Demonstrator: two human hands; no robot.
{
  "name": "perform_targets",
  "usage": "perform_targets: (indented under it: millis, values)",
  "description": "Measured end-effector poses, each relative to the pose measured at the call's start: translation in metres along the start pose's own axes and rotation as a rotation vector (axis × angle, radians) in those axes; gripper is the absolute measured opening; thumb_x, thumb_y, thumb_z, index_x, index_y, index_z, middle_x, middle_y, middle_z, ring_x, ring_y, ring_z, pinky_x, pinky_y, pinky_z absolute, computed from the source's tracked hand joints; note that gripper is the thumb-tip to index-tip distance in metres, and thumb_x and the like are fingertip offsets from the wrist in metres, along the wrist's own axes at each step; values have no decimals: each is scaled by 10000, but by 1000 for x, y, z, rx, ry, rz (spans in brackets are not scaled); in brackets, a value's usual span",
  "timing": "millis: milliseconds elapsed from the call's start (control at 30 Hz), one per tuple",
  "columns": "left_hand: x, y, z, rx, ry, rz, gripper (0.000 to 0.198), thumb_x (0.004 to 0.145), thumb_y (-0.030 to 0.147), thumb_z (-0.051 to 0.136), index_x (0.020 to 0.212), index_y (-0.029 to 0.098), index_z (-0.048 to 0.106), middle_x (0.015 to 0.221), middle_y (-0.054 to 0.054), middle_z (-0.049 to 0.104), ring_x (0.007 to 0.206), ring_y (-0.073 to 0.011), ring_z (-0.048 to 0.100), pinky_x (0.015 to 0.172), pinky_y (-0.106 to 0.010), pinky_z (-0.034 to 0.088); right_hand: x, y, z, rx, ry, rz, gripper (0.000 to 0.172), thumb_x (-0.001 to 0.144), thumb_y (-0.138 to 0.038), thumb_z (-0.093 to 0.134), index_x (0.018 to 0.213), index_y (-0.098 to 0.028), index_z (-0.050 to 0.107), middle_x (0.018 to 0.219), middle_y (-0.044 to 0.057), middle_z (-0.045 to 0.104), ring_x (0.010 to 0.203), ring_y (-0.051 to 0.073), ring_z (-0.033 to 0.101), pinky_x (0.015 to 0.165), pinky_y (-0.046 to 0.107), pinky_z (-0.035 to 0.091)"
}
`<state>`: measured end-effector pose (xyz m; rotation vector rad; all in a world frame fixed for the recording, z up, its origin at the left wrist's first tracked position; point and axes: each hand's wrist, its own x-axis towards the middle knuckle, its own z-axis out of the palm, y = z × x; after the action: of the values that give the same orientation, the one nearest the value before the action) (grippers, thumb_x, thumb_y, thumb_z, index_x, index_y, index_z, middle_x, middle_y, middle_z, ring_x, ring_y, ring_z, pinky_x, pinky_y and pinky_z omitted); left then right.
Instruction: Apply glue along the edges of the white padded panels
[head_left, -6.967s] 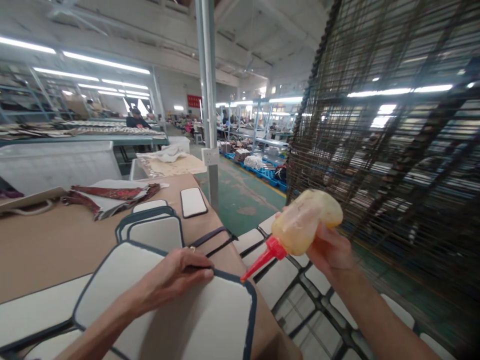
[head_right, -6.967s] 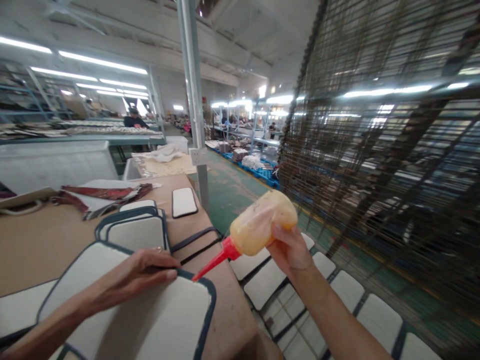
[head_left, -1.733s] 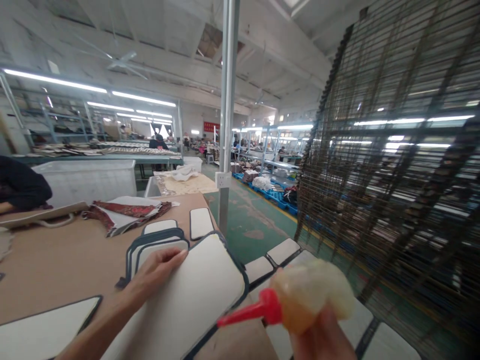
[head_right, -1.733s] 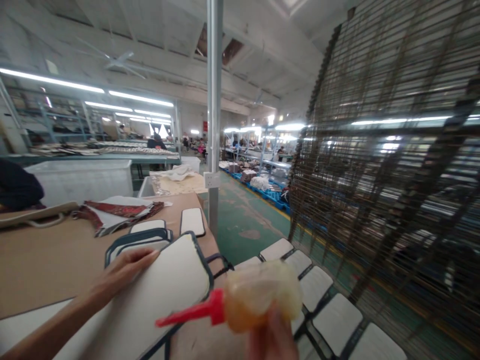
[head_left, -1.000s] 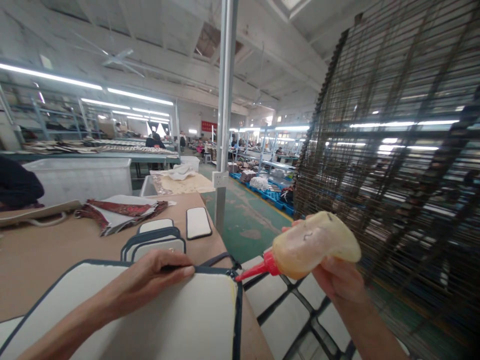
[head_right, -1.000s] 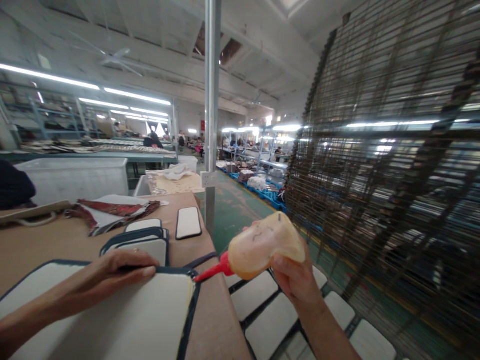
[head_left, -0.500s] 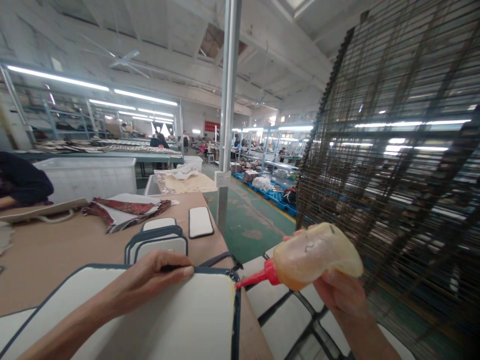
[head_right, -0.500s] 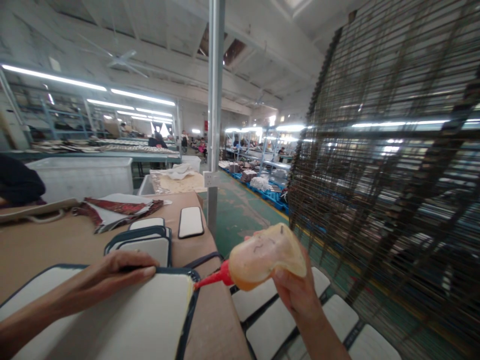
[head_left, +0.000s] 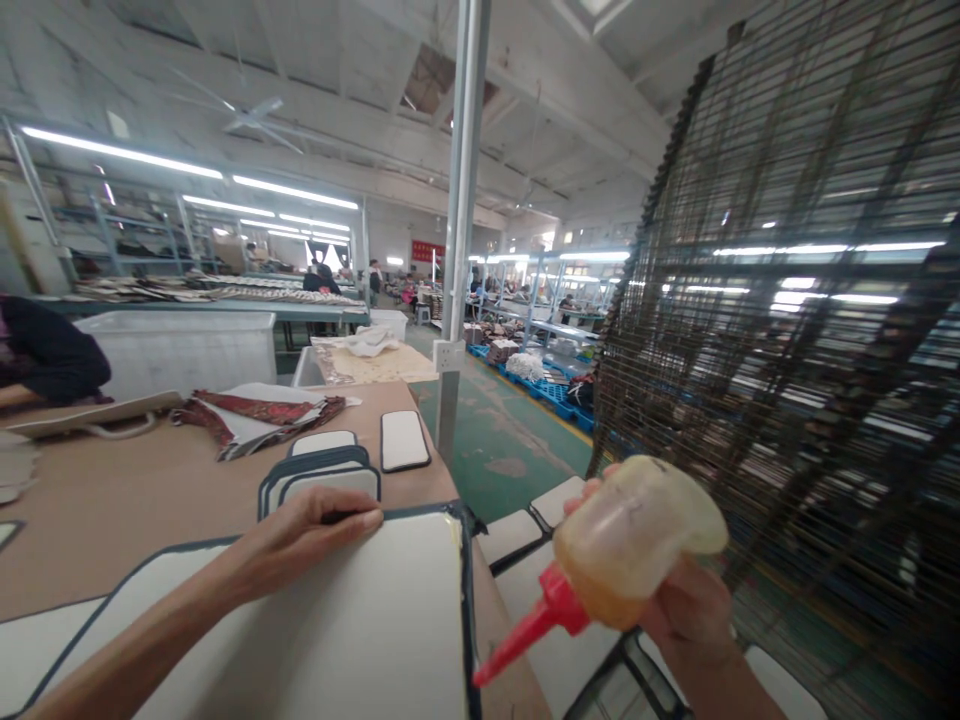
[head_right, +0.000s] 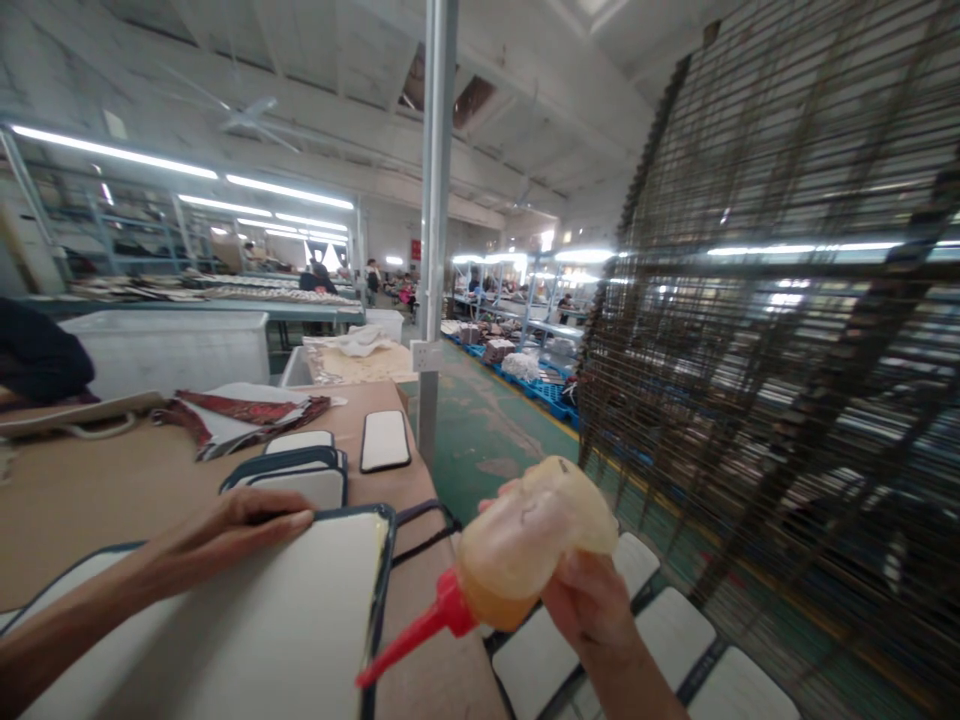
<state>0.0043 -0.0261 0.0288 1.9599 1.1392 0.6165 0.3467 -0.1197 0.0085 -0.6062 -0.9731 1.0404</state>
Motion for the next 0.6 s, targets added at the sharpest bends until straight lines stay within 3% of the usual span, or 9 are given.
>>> perform_targets:
  millis: [67, 167, 333, 433, 533, 600]
  values:
    - [3, -9, -2, -14, 32, -26, 432, 815, 565, 490, 667, 163, 538, 620, 39, 411, 602, -124, 400, 524, -209, 293, -2, 0, 2, 66, 61, -11, 603, 624, -494, 779, 1175, -299, 630, 1131, 79, 690, 1039, 375, 634, 926, 570, 486]
    - [1, -27, 4, -139, 185, -103, 421, 776, 583, 537, 653, 188, 459, 604, 56, 402, 581, -117, 380, 512, -208, 303, -4, -3, 11, 150, 117, -52, 579, 657, -517, 759, 1174, -286, 640, 1105, 86, 701, 1108, 379, 597, 1032, 596, 380]
    - [-14, -52, 35, -388, 278, -274, 432, 770, 656, 508, 779, 225, 530, 663, 31, 578, 670, -184, 547, 610, -259, 454, -2, -1, 21, 181, 293, -207, 479, 654, -464, 786, 1099, -318, 683, 1008, 61, 737, 1063, 355, 627, 1097, 582, 291]
    - [-17, -63, 53, -487, 371, -413, 452, 719, 640, 568, 901, 226, 568, 963, -57, 690, 971, -273, 624, 814, -334, 511, 9, 3, 19, 195, 317, -237, 435, 644, -429, 802, 1055, -328, 701, 959, 43, 748, 968, 335, 670, 1074, 571, 337]
    - [-18, -70, 62, -542, 519, -569, 510, 733, 585, 551, 1079, 211, 555, 1392, -114, 518, 1309, -279, 443, 1066, -378, 383, 23, 4, 17, 172, 311, -276, 461, 601, -394, 840, 1035, -313, 708, 905, 39, 755, 911, 323, 685, 1029, 564, 400]
    - [-20, -75, 65, -508, 569, -575, 502, 731, 579, 538, 1088, 228, 583, 1452, -80, 465, 1362, -285, 373, 1110, -406, 335, 32, 5, 16, 145, 305, -300, 471, 573, -365, 861, 1015, -292, 716, 882, 40, 755, 902, 320, 684, 1004, 551, 432]
